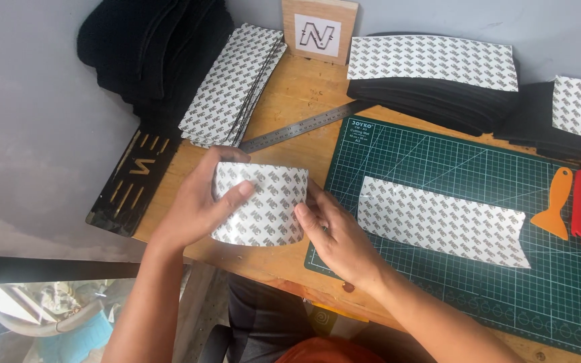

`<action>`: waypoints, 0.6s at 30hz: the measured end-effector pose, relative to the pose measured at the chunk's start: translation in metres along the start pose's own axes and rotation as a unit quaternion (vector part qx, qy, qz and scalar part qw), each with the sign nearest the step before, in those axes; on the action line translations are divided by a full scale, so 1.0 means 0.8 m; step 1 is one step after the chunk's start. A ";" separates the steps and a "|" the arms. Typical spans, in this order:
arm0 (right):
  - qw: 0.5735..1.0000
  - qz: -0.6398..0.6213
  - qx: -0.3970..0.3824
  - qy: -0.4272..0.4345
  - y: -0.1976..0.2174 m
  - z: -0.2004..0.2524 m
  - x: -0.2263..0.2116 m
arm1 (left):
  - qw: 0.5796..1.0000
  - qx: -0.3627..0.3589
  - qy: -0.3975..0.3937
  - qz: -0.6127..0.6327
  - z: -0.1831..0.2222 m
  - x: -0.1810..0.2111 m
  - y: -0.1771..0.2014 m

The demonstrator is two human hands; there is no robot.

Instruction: Unrolling a roll of patterned stickers and peeling off the protective backing

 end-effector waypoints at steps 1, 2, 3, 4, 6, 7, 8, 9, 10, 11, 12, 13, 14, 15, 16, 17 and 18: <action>1.000 0.001 -0.001 -0.001 0.003 -0.003 0.001 | 1.000 0.001 0.000 0.001 -0.002 0.001 0.001; 1.000 0.003 0.015 -0.013 0.006 -0.006 0.004 | 1.000 0.000 0.014 0.002 -0.003 -0.001 0.002; 0.999 0.004 0.031 -0.026 0.010 -0.008 0.007 | 1.000 -0.001 0.028 0.002 -0.005 -0.002 0.004; 0.999 0.004 0.030 -0.026 0.011 -0.010 0.005 | 1.000 0.000 0.029 0.002 -0.007 0.001 0.004; 0.999 -0.025 0.044 -0.014 0.014 -0.011 0.000 | 0.996 -0.014 0.082 0.003 -0.008 -0.003 0.002; 0.999 -0.025 0.044 -0.015 0.015 -0.014 -0.002 | 0.996 -0.014 0.083 0.004 -0.011 -0.001 0.001; 0.999 -0.027 0.039 -0.013 0.014 -0.017 -0.005 | 0.996 -0.015 0.093 0.003 -0.013 -0.002 0.000; 0.999 -0.028 0.035 -0.011 0.014 -0.020 -0.008 | 0.995 -0.016 0.103 0.002 -0.016 -0.001 -0.002; 0.999 -0.027 0.036 -0.012 0.014 -0.020 -0.006 | 0.995 -0.016 0.103 0.002 -0.017 -0.003 -0.003; 0.998 -0.037 0.043 -0.028 0.015 -0.019 -0.003 | 0.994 -0.007 0.112 0.011 -0.017 -0.005 -0.003; 0.997 -0.046 0.051 -0.044 0.016 -0.019 0.001 | 0.993 0.004 0.121 0.019 -0.018 -0.008 -0.003; 0.997 -0.045 0.052 -0.044 0.017 -0.020 0.005 | 0.993 0.003 0.120 0.020 -0.019 -0.004 -0.006; 0.996 -0.056 0.054 -0.052 0.017 -0.020 0.011 | 0.993 0.019 0.115 0.013 -0.018 0.000 -0.006; 0.994 -0.066 0.056 -0.059 0.017 -0.019 0.017 | 0.993 0.034 0.109 0.006 -0.017 0.004 -0.007; 0.994 -0.066 0.057 -0.059 0.018 -0.019 0.015 | 0.994 0.034 0.109 0.006 -0.017 0.002 -0.007; 0.994 -0.074 0.062 -0.055 0.019 -0.018 0.013 | 0.994 0.058 0.094 -0.010 -0.018 0.002 -0.003; 0.993 -0.082 0.066 -0.052 0.019 -0.016 0.012 | 0.993 0.081 0.082 -0.025 -0.016 0.001 0.000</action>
Point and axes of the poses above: each hand's wrist, its own z-axis away from the middle knuckle, its own y-axis out of the back of the hand, x = y × z, the point moved 6 cm from there along -z, towards the middle knuckle, and after that the axes turned 9 degrees about z, right-handed, at the moved point
